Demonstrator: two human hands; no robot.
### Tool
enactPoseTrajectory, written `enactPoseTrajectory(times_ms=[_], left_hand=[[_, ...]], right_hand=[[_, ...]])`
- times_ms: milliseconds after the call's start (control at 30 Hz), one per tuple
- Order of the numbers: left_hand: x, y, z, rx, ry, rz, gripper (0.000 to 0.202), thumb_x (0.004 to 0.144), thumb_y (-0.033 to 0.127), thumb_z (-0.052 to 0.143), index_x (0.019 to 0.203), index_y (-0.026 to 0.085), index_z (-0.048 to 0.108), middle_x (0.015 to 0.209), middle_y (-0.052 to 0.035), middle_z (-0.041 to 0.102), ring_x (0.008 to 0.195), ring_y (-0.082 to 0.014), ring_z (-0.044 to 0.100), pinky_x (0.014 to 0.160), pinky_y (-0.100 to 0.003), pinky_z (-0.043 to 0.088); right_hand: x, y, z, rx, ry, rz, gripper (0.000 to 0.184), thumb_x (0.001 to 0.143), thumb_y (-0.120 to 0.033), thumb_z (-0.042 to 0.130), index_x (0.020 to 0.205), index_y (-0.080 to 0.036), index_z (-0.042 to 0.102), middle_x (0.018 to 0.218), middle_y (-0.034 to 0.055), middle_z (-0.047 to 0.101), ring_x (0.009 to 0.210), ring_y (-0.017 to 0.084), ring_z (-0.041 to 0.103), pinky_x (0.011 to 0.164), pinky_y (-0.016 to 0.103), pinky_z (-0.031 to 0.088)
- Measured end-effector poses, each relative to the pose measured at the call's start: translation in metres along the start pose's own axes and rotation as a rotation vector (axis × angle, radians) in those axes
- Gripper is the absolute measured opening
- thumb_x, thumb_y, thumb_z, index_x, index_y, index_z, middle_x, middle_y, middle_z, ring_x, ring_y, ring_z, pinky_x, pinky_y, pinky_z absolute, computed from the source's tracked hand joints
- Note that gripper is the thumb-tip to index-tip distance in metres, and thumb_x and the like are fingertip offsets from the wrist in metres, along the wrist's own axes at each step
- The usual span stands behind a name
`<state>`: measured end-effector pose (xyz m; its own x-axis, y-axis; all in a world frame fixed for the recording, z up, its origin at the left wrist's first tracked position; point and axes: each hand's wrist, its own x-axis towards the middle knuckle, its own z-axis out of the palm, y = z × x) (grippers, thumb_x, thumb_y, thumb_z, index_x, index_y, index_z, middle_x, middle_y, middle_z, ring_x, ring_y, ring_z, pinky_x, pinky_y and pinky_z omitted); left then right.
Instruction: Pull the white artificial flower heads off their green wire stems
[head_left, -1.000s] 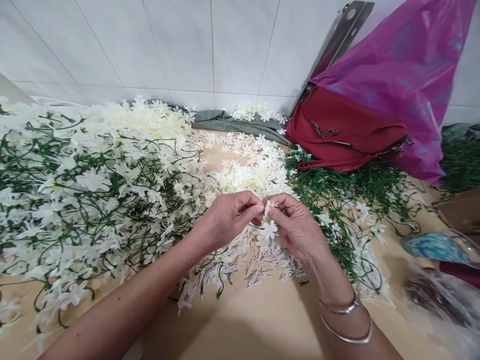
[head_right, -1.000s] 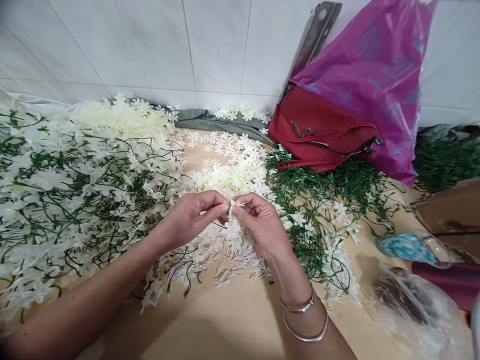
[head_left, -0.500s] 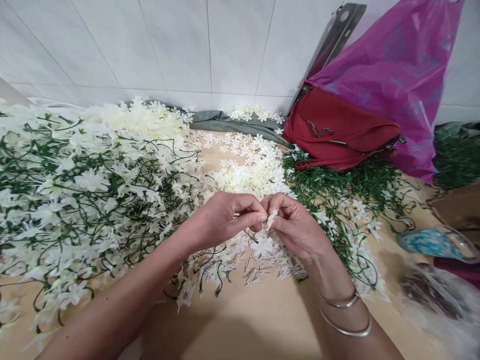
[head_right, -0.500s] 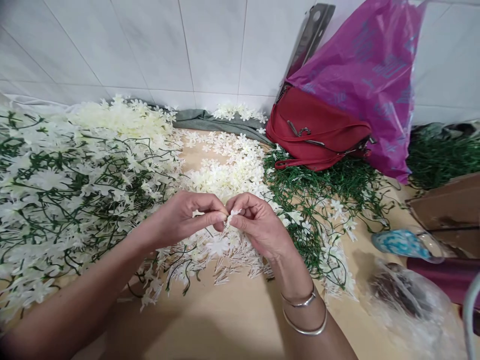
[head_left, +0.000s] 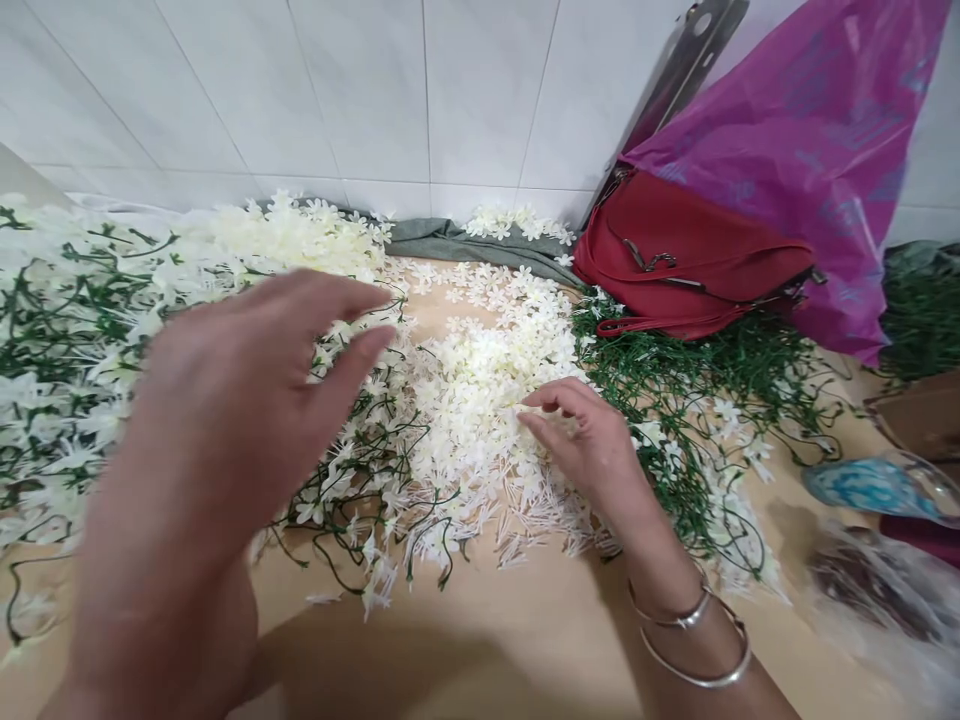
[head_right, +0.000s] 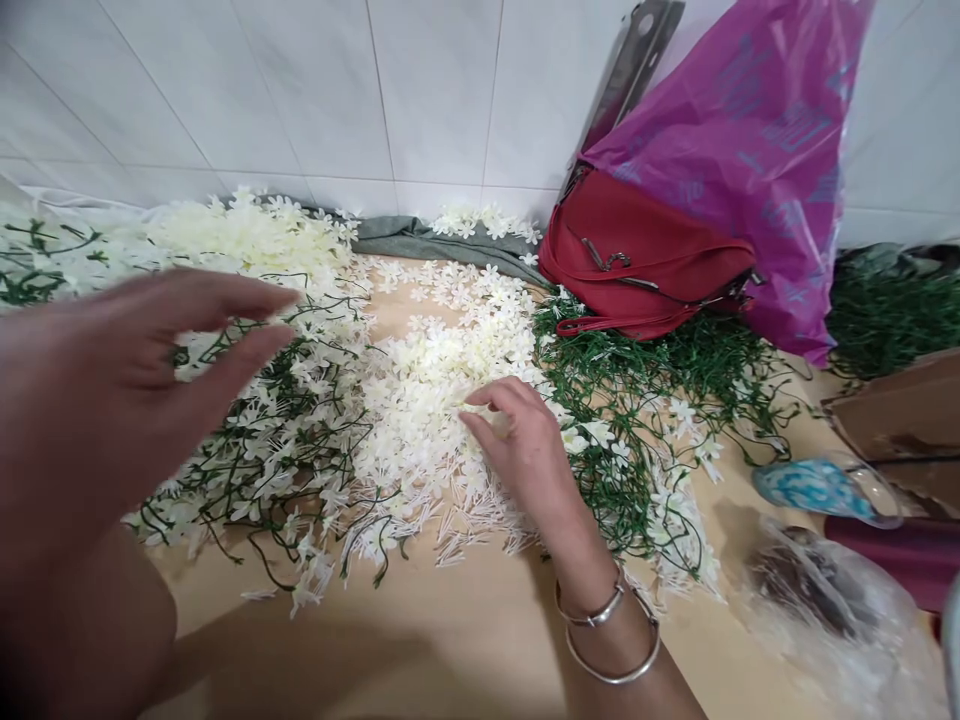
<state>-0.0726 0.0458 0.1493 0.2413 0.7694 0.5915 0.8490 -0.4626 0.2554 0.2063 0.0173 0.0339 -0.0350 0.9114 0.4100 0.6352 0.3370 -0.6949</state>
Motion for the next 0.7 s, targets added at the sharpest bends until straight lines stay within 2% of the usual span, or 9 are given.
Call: enactPoseTrajectory(times_ms=[33, 100, 167, 233, 300, 400, 533, 700], left_hand=[[-0.001, 0.013, 0.011, -0.05, -0.072, 0.077, 0.022, 0.097, 0.034, 0.065, 0.113, 0.023, 0.075, 0.113, -0.0011, 0.077, 0.09, -0.0188, 0.07, 0.087, -0.032, 0.05], [-0.003, 0.03, 0.039, -0.116, -0.258, 0.124, 0.019, 0.1, 0.025, 0.06, 0.111, 0.02, 0.075, 0.108, -0.0038, 0.077, 0.083, -0.018, 0.07, 0.077, -0.03, 0.051], [-0.007, 0.036, 0.068, -0.121, -0.443, 0.148, 0.021, 0.102, 0.021, 0.054, 0.111, 0.016, 0.073, 0.109, -0.0078, 0.075, 0.082, -0.0192, 0.07, 0.072, -0.031, 0.05], [-0.011, 0.034, 0.091, -0.07, -0.555, 0.145, 0.021, 0.103, 0.018, 0.052, 0.111, 0.014, 0.071, 0.108, -0.0099, 0.073, 0.082, -0.0209, 0.068, 0.069, -0.032, 0.047], [-0.014, 0.03, 0.105, -0.034, -0.593, 0.141, 0.02, 0.103, 0.018, 0.05, 0.111, 0.013, 0.069, 0.107, -0.0108, 0.071, 0.083, -0.0214, 0.066, 0.066, -0.031, 0.045], [-0.015, 0.029, 0.113, -0.014, -0.573, 0.154, 0.019, 0.104, 0.019, 0.05, 0.112, 0.012, 0.066, 0.109, -0.0112, 0.069, 0.085, -0.0208, 0.065, 0.065, -0.03, 0.043], [-0.017, 0.031, 0.116, 0.009, -0.532, 0.186, 0.016, 0.104, 0.022, 0.054, 0.11, 0.013, 0.066, 0.111, -0.0106, 0.068, 0.086, -0.0212, 0.064, 0.066, -0.031, 0.043], [-0.019, 0.035, 0.122, 0.001, -0.574, 0.211, 0.019, 0.104, 0.019, 0.052, 0.098, 0.014, 0.069, 0.101, -0.0085, 0.068, 0.089, -0.0217, 0.063, 0.07, -0.031, 0.043]], right_hand=[[-0.001, -0.001, 0.004, -0.069, -0.036, -0.035, 0.009, 0.088, -0.024, 0.075, 0.096, -0.022, 0.07, 0.096, 0.0055, 0.071, 0.091, 0.023, 0.062, 0.082, 0.038, 0.048], [-0.003, -0.001, 0.009, -0.199, -0.112, -0.062, 0.01, 0.089, -0.021, 0.074, 0.098, -0.022, 0.069, 0.099, 0.0068, 0.071, 0.094, 0.026, 0.06, 0.085, 0.041, 0.047], [-0.004, 0.001, 0.011, -0.269, -0.146, -0.048, 0.005, 0.091, -0.019, 0.071, 0.092, -0.022, 0.067, 0.093, 0.0058, 0.07, 0.089, 0.025, 0.06, 0.083, 0.042, 0.046], [-0.004, 0.004, 0.01, -0.261, -0.081, -0.031, 0.006, 0.092, -0.019, 0.069, 0.088, -0.022, 0.066, 0.088, 0.0047, 0.069, 0.086, 0.025, 0.061, 0.082, 0.041, 0.047], [-0.002, 0.008, 0.006, -0.219, 0.04, -0.015, 0.005, 0.093, -0.02, 0.068, 0.088, -0.021, 0.066, 0.089, 0.0049, 0.069, 0.088, 0.024, 0.063, 0.083, 0.041, 0.048], [-0.001, 0.009, 0.001, -0.147, 0.167, 0.014, 0.005, 0.095, -0.021, 0.063, 0.092, -0.021, 0.067, 0.091, 0.0047, 0.071, 0.088, 0.023, 0.066, 0.082, 0.039, 0.05], [-0.001, 0.005, 0.002, -0.105, 0.226, 0.019, 0.011, 0.098, -0.022, 0.06, 0.097, -0.022, 0.071, 0.094, 0.0047, 0.074, 0.09, 0.022, 0.069, 0.083, 0.038, 0.051], [-0.001, 0.005, 0.006, -0.145, 0.242, -0.004, 0.016, 0.1, -0.023, 0.058, 0.104, -0.022, 0.073, 0.101, 0.0065, 0.078, 0.095, 0.023, 0.072, 0.088, 0.04, 0.053]])
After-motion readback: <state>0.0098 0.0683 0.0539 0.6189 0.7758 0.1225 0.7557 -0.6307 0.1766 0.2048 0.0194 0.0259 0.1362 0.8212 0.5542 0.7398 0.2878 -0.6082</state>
